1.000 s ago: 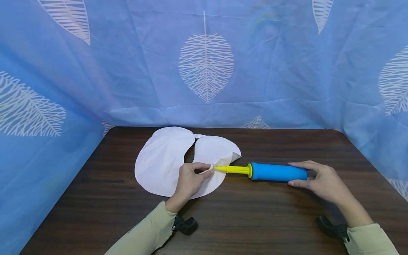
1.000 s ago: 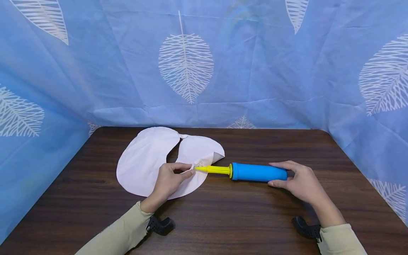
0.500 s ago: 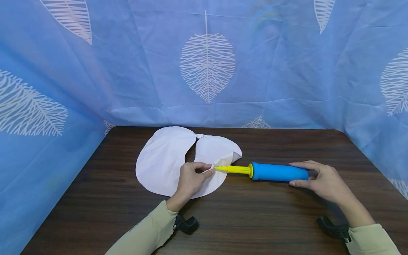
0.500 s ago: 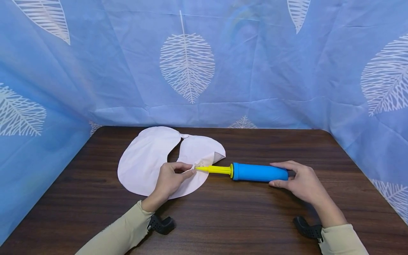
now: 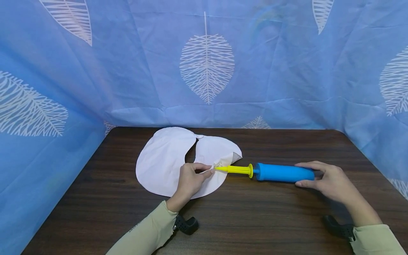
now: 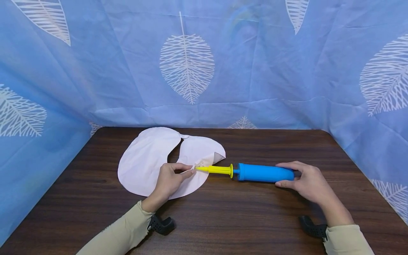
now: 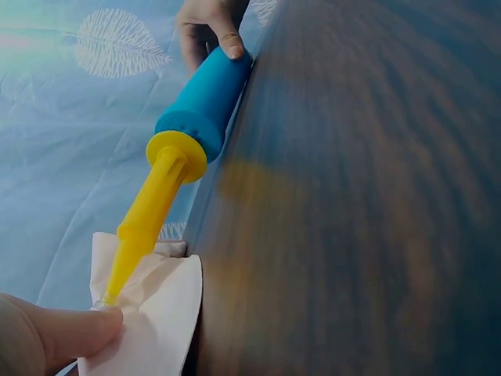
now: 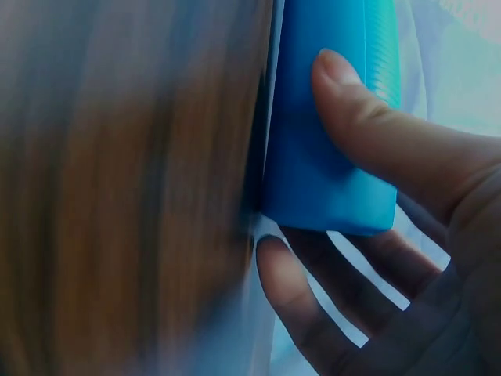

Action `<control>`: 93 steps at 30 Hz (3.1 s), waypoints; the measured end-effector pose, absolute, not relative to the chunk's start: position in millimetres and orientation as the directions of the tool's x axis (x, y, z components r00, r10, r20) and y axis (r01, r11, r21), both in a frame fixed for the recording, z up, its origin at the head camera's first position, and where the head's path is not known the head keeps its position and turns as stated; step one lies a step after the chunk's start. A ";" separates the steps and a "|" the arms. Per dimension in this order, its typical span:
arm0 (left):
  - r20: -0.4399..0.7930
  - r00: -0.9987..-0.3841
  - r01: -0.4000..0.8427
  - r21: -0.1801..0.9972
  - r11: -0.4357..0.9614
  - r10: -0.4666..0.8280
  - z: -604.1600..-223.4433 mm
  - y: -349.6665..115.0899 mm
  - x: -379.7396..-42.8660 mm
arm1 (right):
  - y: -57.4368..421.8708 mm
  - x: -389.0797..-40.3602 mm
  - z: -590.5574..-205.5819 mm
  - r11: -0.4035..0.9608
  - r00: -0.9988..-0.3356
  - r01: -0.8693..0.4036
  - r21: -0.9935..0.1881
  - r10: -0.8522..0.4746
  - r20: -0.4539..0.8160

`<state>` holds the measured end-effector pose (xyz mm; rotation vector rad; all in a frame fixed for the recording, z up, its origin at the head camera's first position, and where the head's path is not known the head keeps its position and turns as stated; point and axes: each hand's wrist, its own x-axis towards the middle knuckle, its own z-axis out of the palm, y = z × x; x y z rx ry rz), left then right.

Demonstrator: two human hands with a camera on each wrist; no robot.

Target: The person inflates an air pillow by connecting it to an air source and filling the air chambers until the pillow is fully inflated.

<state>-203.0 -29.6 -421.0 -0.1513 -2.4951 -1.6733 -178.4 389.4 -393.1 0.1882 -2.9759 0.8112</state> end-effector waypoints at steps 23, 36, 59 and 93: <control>0.126 -0.992 0.111 0.923 0.369 -0.017 -419.3 -31.0 -203.5 | 475.2 -173.1 -404.8 0.888 -0.988 0.134 -0.440 0.151 0.004; 0.118 -0.993 0.102 0.925 0.365 -0.021 -417.9 -30.7 -202.5 | 454.6 -171.2 -394.0 0.908 -0.989 0.108 -0.404 0.139 0.046; 0.179 -0.984 0.156 0.915 0.371 -0.026 -416.2 -30.8 -199.4 | 400.0 -177.3 -389.6 0.898 -0.991 -0.088 -0.430 -0.036 0.128; 0.387 -0.919 0.370 0.767 0.524 0.083 -412.2 -23.8 -194.0 | 363.6 -177.7 -391.2 0.852 -0.972 -0.221 -0.474 -0.151 0.182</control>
